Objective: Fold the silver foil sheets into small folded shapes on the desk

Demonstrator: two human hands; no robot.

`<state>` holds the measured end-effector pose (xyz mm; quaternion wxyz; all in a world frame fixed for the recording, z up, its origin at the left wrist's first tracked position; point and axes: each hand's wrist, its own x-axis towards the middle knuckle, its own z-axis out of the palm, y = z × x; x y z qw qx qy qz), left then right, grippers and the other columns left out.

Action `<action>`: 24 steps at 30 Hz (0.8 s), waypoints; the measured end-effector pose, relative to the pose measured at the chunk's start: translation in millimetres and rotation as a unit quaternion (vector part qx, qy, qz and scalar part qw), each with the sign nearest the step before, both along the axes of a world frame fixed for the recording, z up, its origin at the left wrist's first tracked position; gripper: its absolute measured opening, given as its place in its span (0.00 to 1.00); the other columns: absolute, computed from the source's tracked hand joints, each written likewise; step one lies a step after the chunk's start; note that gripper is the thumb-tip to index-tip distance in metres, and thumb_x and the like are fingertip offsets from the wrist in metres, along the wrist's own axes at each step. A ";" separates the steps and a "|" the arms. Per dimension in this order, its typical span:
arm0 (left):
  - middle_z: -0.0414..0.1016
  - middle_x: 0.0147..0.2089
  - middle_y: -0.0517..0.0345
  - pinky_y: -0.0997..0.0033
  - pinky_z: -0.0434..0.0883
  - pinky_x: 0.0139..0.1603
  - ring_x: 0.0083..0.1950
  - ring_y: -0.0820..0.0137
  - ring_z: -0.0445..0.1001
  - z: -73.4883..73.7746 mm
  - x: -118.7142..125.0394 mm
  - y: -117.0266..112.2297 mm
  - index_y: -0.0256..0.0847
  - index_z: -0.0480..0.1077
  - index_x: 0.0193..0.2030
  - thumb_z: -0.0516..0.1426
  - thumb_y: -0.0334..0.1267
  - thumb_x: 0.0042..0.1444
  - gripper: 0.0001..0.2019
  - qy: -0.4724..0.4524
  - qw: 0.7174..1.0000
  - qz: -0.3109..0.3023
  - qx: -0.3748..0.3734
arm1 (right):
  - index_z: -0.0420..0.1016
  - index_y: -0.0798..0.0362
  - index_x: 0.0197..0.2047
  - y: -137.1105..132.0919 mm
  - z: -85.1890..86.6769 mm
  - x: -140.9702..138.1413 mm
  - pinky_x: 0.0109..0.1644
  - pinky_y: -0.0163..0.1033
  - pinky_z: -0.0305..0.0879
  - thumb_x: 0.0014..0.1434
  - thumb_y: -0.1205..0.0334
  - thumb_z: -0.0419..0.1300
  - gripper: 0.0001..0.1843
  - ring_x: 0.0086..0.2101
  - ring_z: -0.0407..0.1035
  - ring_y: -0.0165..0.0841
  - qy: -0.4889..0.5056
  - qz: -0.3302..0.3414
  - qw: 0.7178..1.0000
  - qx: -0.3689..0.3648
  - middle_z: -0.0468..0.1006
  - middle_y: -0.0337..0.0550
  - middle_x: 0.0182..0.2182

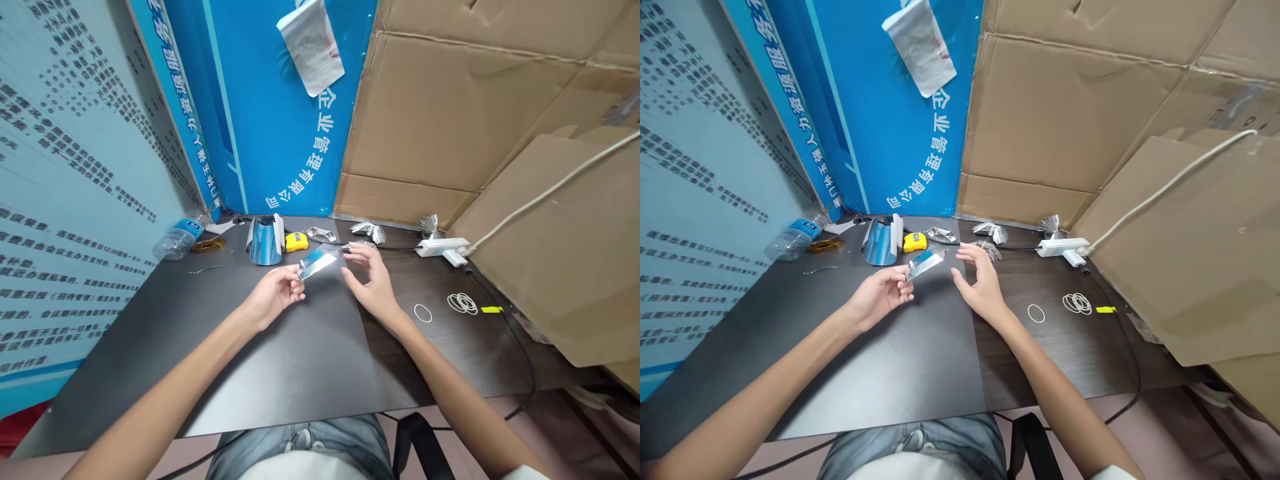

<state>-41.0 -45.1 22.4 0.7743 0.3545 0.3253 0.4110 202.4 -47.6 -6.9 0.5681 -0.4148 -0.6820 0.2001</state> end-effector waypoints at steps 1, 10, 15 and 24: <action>0.58 0.26 0.65 0.74 0.72 0.35 0.27 0.74 0.60 0.3 -0.3 0.0 0.40 0.67 0.32 0.60 0.31 0.50 0.05 -0.012 1.000 -0.014 -0.023 | 0.72 0.43 0.57 0.8 0.8 2.7 0.63 0.54 0.71 0.63 0.64 0.67 0.20 0.60 0.73 0.44 -0.038 -0.004 0.998 0.046 0.74 0.49 0.61; 0.58 0.25 0.65 0.75 0.72 0.31 0.23 0.76 0.60 -6.5 3.4 -2.3 0.37 0.70 0.35 0.59 0.29 0.49 0.06 -0.045 0.991 -0.061 -0.107 | 0.74 0.43 0.56 -5.8 -1.7 -4.3 0.58 0.50 0.77 0.65 0.70 0.66 0.19 0.52 0.80 0.41 -0.088 -0.010 0.984 0.154 0.84 0.44 0.51; 0.66 0.26 0.63 0.74 0.73 0.33 0.26 0.74 0.67 -7.3 4.9 -3.1 0.35 0.73 0.53 0.59 0.30 0.53 0.19 -0.003 0.999 -0.002 -0.053 | 0.80 0.43 0.47 -4.0 -1.1 -1.1 0.51 0.47 0.79 0.65 0.70 0.64 0.12 0.44 0.82 0.39 -0.096 -0.021 0.982 0.160 0.87 0.41 0.43; 0.78 0.43 0.57 0.70 0.74 0.41 0.37 0.71 0.78 -15.8 5.1 1.4 0.44 0.65 0.51 0.62 0.43 0.61 0.15 0.102 0.975 0.134 0.146 | 0.82 0.45 0.43 -5.9 7.4 -2.9 0.50 0.46 0.79 0.67 0.67 0.63 0.08 0.42 0.83 0.39 -0.078 -0.045 0.989 0.114 0.87 0.41 0.40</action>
